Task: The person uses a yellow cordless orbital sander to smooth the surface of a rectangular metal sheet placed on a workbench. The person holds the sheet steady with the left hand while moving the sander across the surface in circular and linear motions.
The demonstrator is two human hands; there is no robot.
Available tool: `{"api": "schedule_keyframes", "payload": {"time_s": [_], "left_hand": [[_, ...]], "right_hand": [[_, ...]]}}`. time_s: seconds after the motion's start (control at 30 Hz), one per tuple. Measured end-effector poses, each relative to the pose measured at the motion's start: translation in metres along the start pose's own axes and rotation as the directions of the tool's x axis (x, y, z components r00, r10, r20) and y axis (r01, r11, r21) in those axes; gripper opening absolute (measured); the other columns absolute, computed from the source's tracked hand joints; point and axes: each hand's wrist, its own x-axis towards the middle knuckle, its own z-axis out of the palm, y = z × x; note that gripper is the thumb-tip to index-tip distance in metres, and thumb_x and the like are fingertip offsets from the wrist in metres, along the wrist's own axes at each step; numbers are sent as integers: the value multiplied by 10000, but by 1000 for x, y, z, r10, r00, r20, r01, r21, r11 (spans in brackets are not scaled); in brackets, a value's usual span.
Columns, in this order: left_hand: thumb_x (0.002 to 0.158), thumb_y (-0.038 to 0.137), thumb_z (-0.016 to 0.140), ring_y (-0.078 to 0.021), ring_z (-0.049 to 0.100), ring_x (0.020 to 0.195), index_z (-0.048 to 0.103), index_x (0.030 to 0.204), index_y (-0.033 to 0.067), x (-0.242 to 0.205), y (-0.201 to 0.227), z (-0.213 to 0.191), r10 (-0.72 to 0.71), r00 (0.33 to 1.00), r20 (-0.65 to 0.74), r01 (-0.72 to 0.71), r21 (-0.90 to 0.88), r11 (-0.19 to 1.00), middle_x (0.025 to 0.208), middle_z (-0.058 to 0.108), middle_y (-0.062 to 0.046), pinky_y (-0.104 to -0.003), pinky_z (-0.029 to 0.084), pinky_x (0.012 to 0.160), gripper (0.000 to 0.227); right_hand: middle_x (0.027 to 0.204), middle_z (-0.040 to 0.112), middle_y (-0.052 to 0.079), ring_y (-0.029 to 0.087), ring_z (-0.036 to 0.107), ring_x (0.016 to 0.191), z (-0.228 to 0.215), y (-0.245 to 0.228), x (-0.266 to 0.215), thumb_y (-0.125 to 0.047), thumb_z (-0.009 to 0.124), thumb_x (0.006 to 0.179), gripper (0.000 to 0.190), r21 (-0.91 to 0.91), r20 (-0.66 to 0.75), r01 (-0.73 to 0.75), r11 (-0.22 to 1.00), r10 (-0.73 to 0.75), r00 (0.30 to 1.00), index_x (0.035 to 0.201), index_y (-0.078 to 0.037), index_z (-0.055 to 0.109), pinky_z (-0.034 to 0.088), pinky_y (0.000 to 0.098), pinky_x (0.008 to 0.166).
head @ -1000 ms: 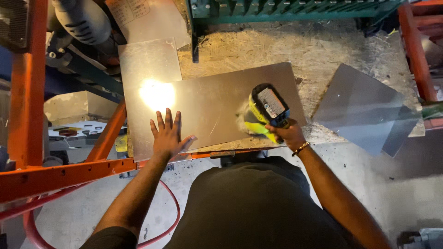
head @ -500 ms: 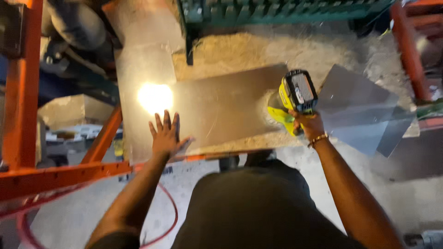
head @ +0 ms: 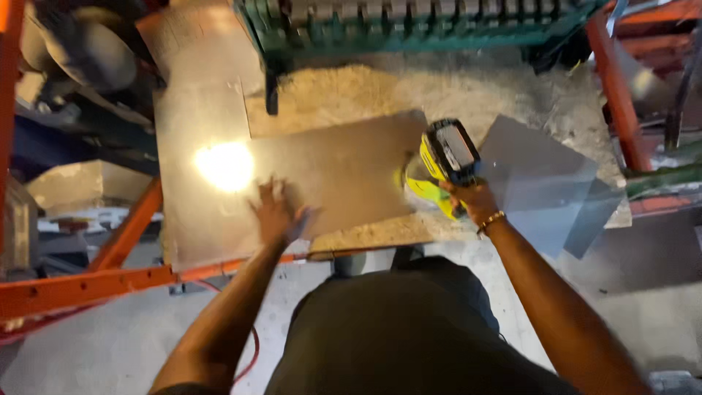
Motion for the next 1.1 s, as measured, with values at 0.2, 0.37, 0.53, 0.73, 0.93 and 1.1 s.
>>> {"api": "schedule_keyframes", "payload": {"time_s": [0.2,0.37,0.53,0.73,0.93,1.1], "left_hand": [[993,769,694,-549,46,1799,244,1903,273,42,128,92,-206,921,329,211,22,977,1987,145,-139,-912,133,1309,1129],[1060,794,575,-537,27,1805,319,1862,427,43,158,68,-190,888,420,237,-63,969,1967,218,-136,-906,-13,1318,918],[1044,833,553,-507,55,1811,263,1858,508,49,173,49,-235,830,507,253,33,967,1979,180,-71,-885,8,1338,923],[996,892,561,-497,84,1810,278,1838,554,43,183,53,-249,844,475,244,72,967,1971,205,-40,-888,67,1340,950],[1033,858,551,-509,62,1808,280,1846,521,48,192,39,-248,815,523,240,84,967,1979,167,-48,-871,79,1352,920],[1021,887,541,-511,49,1807,280,1843,519,48,189,46,-259,799,543,245,99,964,1981,152,-47,-878,72,1350,938]], "right_hand": [[528,638,98,195,643,424,-1,-30,3,-260,997,957,323,147,130,131,980,-151,980,829,-60,778,545,354,414],[974,839,219,307,830,736,3,-82,-29,-85,1057,830,530,63,37,262,963,-265,964,1249,24,750,721,472,651],[1022,730,260,391,702,962,4,-80,-31,-369,1037,859,653,-278,-65,199,940,-225,972,1252,3,672,521,534,878],[626,732,96,227,761,528,-15,-94,-2,-253,1040,919,498,-104,-12,262,959,-265,964,1195,-71,668,617,396,488],[628,706,76,197,736,525,-22,-108,26,-181,976,948,512,-71,97,276,958,-269,958,1306,-65,630,600,362,569],[777,702,52,166,720,564,-4,-110,52,-158,957,980,599,-9,102,289,957,-286,953,1429,-135,560,633,342,599]]}}
